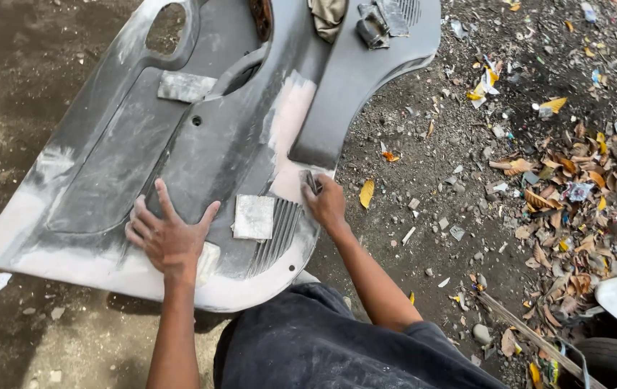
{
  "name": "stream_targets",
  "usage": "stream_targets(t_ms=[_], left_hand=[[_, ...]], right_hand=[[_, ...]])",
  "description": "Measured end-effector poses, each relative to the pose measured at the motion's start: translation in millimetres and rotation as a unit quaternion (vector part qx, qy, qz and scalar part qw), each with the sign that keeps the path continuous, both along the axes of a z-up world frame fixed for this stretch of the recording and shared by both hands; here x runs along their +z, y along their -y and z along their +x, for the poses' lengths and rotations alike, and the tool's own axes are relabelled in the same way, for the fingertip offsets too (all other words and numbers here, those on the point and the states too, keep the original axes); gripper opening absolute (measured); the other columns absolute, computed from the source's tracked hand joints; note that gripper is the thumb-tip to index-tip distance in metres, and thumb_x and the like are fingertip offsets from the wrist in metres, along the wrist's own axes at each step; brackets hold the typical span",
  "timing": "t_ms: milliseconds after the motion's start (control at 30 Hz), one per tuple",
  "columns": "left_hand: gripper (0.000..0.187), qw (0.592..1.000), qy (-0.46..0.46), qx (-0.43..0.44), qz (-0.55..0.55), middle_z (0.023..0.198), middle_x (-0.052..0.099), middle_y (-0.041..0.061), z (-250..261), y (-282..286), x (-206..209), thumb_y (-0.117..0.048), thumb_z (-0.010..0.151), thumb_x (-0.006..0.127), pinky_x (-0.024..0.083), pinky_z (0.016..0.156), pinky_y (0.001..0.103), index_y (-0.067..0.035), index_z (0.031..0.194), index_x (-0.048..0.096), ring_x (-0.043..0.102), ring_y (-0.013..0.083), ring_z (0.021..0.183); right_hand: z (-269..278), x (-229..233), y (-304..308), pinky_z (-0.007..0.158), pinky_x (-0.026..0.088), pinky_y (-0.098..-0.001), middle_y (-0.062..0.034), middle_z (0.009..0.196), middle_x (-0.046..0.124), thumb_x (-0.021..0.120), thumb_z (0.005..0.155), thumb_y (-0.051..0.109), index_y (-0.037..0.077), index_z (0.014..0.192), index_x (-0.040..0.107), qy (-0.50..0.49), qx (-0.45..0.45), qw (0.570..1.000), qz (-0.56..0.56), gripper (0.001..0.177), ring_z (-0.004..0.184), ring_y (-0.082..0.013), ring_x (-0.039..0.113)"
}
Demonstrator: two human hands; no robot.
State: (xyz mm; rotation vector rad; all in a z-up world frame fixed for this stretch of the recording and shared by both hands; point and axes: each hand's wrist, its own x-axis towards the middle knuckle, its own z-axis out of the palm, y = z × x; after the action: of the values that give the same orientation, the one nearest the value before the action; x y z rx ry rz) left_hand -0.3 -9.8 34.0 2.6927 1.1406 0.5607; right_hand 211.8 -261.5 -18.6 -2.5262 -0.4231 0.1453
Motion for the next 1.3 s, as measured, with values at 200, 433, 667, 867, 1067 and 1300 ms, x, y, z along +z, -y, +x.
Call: stream_targets(t_ms=[200,433,667,867,1067,1300], left_hand=[[0.123,0.999,-0.015,0.032,-0.003,0.146,0.042,0.032,7,-15,-10,-0.091,0.071,0.063,0.028,0.11,0.064,-0.024,0.166,0.023,0.044,0.0492,0.133],[0.124,0.999,-0.035,0.04,-0.013,0.146,0.041,0.032,7,-12,-9,-0.093,0.071,0.062,0.027,0.112,0.065,-0.024,0.166,0.023,0.044,0.0482,0.133],[0.123,0.999,-0.037,0.028,-0.016,0.146,0.04,0.031,0,-10,-16,-0.093,0.074,0.064,0.026,0.113,0.064,-0.023,0.167,0.021,0.043,0.0472,0.134],[0.123,0.999,-0.032,0.028,-0.013,0.146,0.041,0.03,1,-10,-15,-0.093,0.076,0.063,0.026,0.112,0.065,-0.023,0.168,0.02,0.043,0.0475,0.133],[0.123,0.999,-0.015,0.04,0.004,0.145,0.042,0.03,8,-14,-18,-0.094,0.073,0.063,0.027,0.111,0.064,-0.024,0.167,0.023,0.045,0.048,0.131],[0.123,0.999,-0.01,0.036,0.015,0.144,0.044,0.031,3,-9,-17,-0.094,0.074,0.063,0.028,0.11,0.065,-0.022,0.167,0.027,0.047,0.0483,0.127]], right_hand=[[-1,0,-14,0.046,0.041,-0.0312,-0.0029,0.067,0.065,0.076,0.093,0.03,0.01,0.087,0.071,-0.022,0.009,1.0,-0.003,0.021,0.05,-0.0104,0.046],[-20,12,-4,0.059,0.043,-0.0342,-0.0053,0.072,0.071,0.076,0.09,0.03,0.009,0.094,0.071,0.027,0.01,0.999,0.021,0.022,0.052,-0.0149,0.052],[-31,19,3,0.065,0.042,-0.0347,-0.0052,0.074,0.072,0.075,0.09,0.031,0.009,0.095,0.071,0.038,0.01,0.998,0.046,0.023,0.055,-0.0134,0.055],[3,6,-15,0.064,0.044,-0.0346,-0.0056,0.076,0.07,0.074,0.095,0.034,0.009,0.093,0.069,-0.008,-0.007,1.0,-0.004,0.026,0.056,-0.0152,0.052],[-5,-4,1,0.069,0.041,-0.0365,-0.0056,0.073,0.072,0.076,0.09,0.033,0.01,0.089,0.072,0.054,0.03,0.998,0.022,0.023,0.056,-0.0147,0.053],[-17,16,10,0.072,0.043,-0.0384,-0.0057,0.072,0.07,0.076,0.092,0.036,0.009,0.092,0.072,0.016,0.007,1.0,0.013,0.027,0.055,-0.0163,0.053]])
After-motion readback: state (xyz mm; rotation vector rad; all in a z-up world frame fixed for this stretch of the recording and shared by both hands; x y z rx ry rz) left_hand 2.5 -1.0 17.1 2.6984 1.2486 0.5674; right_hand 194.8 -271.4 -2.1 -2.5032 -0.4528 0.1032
